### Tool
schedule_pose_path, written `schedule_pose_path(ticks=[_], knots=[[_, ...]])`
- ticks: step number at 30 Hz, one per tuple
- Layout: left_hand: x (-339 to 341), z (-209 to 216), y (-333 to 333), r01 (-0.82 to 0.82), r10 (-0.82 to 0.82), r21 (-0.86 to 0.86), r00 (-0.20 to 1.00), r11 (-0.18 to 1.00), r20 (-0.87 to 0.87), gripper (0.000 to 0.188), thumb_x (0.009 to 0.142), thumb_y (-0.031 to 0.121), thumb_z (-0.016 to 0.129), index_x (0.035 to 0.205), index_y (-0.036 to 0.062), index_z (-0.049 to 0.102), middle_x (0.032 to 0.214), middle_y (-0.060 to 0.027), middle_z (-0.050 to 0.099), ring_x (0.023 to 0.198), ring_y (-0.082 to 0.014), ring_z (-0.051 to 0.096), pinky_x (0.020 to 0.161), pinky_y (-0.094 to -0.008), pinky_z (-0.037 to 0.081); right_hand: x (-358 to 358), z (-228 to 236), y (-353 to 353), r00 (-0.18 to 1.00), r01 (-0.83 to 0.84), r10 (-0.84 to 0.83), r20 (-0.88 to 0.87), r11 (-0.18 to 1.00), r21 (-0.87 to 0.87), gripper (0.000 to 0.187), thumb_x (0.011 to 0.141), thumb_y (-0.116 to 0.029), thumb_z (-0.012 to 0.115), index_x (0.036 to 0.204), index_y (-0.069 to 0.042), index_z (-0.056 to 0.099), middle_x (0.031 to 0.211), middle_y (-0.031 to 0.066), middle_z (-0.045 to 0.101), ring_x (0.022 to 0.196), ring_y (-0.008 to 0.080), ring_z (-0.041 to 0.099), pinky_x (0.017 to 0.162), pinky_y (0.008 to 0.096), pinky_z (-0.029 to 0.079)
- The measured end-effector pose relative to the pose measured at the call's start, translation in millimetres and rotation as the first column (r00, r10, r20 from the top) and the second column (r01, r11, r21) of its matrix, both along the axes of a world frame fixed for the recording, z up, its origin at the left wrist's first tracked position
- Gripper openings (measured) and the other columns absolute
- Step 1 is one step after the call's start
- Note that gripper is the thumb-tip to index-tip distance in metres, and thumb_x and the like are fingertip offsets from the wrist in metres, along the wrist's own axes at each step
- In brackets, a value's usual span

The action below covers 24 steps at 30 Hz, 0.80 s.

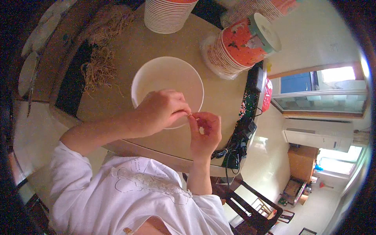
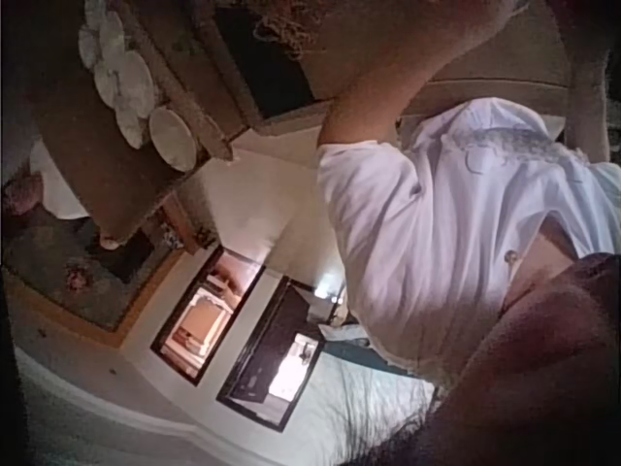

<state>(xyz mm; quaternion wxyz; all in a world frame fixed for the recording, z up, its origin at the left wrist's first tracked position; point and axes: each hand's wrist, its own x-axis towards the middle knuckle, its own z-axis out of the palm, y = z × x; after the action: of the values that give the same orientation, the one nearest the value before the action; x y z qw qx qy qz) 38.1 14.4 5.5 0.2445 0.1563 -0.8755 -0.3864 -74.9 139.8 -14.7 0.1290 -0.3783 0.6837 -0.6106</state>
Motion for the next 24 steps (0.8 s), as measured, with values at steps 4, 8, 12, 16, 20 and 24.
schedule_pose_path(ticks=[4, 8, 12, 16, 20, 24], knots=[[-3.4, -3.5, -1.1, -0.019, 0.011, 0.138, 0.999, 0.990, 0.054, 0.008, 0.080, 0.011, 0.063, 0.084, 0.0042, 0.064, 0.082, -0.0104, 0.064, 0.077, -0.0275, 0.063, 0.069, -0.0387, 0.049, 3.3, 10.1, -0.2, 0.999, -0.016, 0.019, -0.041, 0.996, 0.086, 0.021, 0.078, 0.006, 0.068, 0.094, -0.001, 0.057, 0.088, 0.0031, 0.061, 0.070, 0.0062, 0.056, 0.061, 0.0179, 0.045], [-2.7, -1.0, -3.5, -0.044, 0.011, 0.316, 0.994, 0.948, 0.108, 0.008, 0.081, 0.010, 0.061, 0.084, 0.0028, 0.062, 0.079, -0.0122, 0.065, 0.074, -0.0271, 0.064, 0.067, -0.0374, 0.050, -3.2, 12.3, 4.9, 0.994, 0.022, -0.007, -0.107, 0.989, 0.144, 0.018, 0.079, 0.005, 0.066, 0.095, -0.001, 0.061, 0.088, 0.0028, 0.060, 0.067, 0.0056, 0.053, 0.060, 0.0175, 0.043], [-2.5, -1.0, -4.2, -0.023, -0.014, 0.343, 0.995, 0.939, 0.103, 0.009, 0.082, 0.010, 0.060, 0.085, 0.0019, 0.062, 0.078, -0.0135, 0.066, 0.073, -0.0269, 0.065, 0.066, -0.0363, 0.050, -4.7, 14.2, 1.1, 0.984, -0.031, 0.056, -0.170, 0.989, 0.144, 0.012, 0.080, 0.004, 0.066, 0.090, -0.001, 0.065, 0.088, 0.0029, 0.058, 0.063, 0.0051, 0.051, 0.056, 0.0173, 0.041], [-4.7, -0.6, -4.6, 0.008, -0.047, 0.354, 0.994, 0.935, 0.101, 0.009, 0.082, 0.011, 0.061, 0.085, 0.0017, 0.062, 0.078, -0.0135, 0.065, 0.072, -0.0261, 0.065, 0.065, -0.0359, 0.050, -5.3, 17.1, -2.6, 0.978, -0.047, 0.084, -0.193, 0.981, 0.186, 0.009, 0.079, 0.005, 0.065, 0.087, -0.001, 0.065, 0.087, 0.0028, 0.057, 0.060, 0.0046, 0.049, 0.052, 0.0175, 0.038], [-4.9, -1.4, -5.1, 0.009, -0.044, 0.396, 0.996, 0.918, 0.080, 0.009, 0.083, 0.010, 0.061, 0.085, 0.0012, 0.061, 0.077, -0.0134, 0.065, 0.070, -0.0244, 0.065, 0.064, -0.0354, 0.050, -7.7, 14.5, -2.8, 0.972, -0.065, 0.099, -0.214, 0.985, 0.157, 0.011, 0.077, 0.004, 0.067, 0.085, -0.002, 0.063, 0.085, 0.0029, 0.057, 0.057, 0.0040, 0.046, 0.050, 0.0178, 0.036], [-5.3, -5.3, -5.4, -0.014, 0.010, 0.446, 1.000, 0.895, 0.012, 0.010, 0.081, 0.012, 0.059, 0.083, 0.0025, 0.061, 0.073, -0.0130, 0.065, 0.068, -0.0290, 0.064, 0.064, -0.0387, 0.050, -7.3, 12.2, -1.2, 0.980, -0.061, 0.087, -0.178, 0.988, 0.143, 0.013, 0.076, 0.002, 0.069, 0.087, -0.003, 0.063, 0.085, 0.0026, 0.056, 0.056, 0.0042, 0.046, 0.049, 0.0181, 0.036]])
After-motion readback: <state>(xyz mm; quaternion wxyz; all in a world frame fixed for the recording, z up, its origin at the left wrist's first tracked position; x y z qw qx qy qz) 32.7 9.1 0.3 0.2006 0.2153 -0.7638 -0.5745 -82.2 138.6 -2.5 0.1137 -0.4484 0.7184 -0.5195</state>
